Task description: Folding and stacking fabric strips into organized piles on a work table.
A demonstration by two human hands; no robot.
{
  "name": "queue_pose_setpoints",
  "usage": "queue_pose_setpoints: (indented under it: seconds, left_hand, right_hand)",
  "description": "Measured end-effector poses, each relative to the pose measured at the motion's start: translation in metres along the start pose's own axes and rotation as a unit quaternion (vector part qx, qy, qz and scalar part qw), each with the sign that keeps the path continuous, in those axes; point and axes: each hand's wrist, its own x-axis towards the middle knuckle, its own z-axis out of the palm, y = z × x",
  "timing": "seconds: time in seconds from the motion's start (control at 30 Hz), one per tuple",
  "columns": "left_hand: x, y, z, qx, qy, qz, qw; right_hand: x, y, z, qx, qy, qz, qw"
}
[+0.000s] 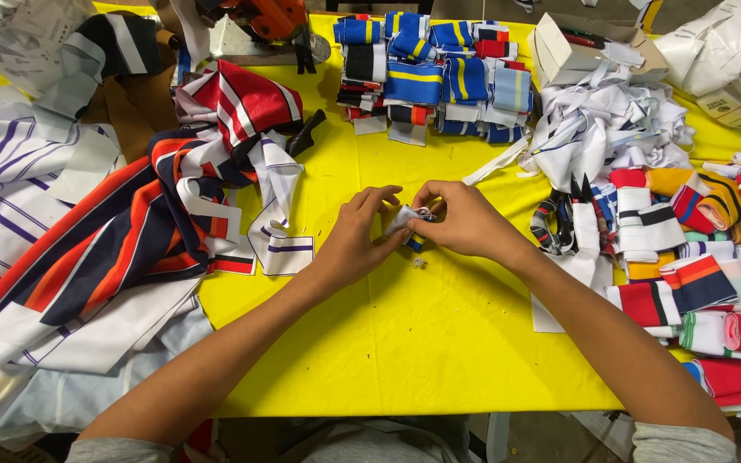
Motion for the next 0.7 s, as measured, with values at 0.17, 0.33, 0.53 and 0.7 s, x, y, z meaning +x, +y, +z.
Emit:
queue_pose_setpoints:
  seconds: [0.17,0.33,0.53,0.7]
  left_hand:
    - [0.002,-0.013,0.006,-0.036,-0.01,0.002,0.999]
    - [0.003,-0.014,0.008,-0.099,-0.008,-0.017,0.995]
    - [0.002,-0.018,0.008,-0.133,0.13,-0.044,0.982]
    - [0.002,-0.002,-0.002,-0.096,0.068,-0.061,0.991]
  right_hand:
    - [-0.012,-0.008,-0.006,0.001,0.017,-0.037,0.999]
    - [-0.01,-0.013,-0.012,0.049,-0.002,-0.036,0.998]
    - [0.038,-0.024,-0.039,0.005,0.021,-0.07,0.997]
    - [0.112,-0.059,-0.067,-0.104,0.287,-0.305,0.902]
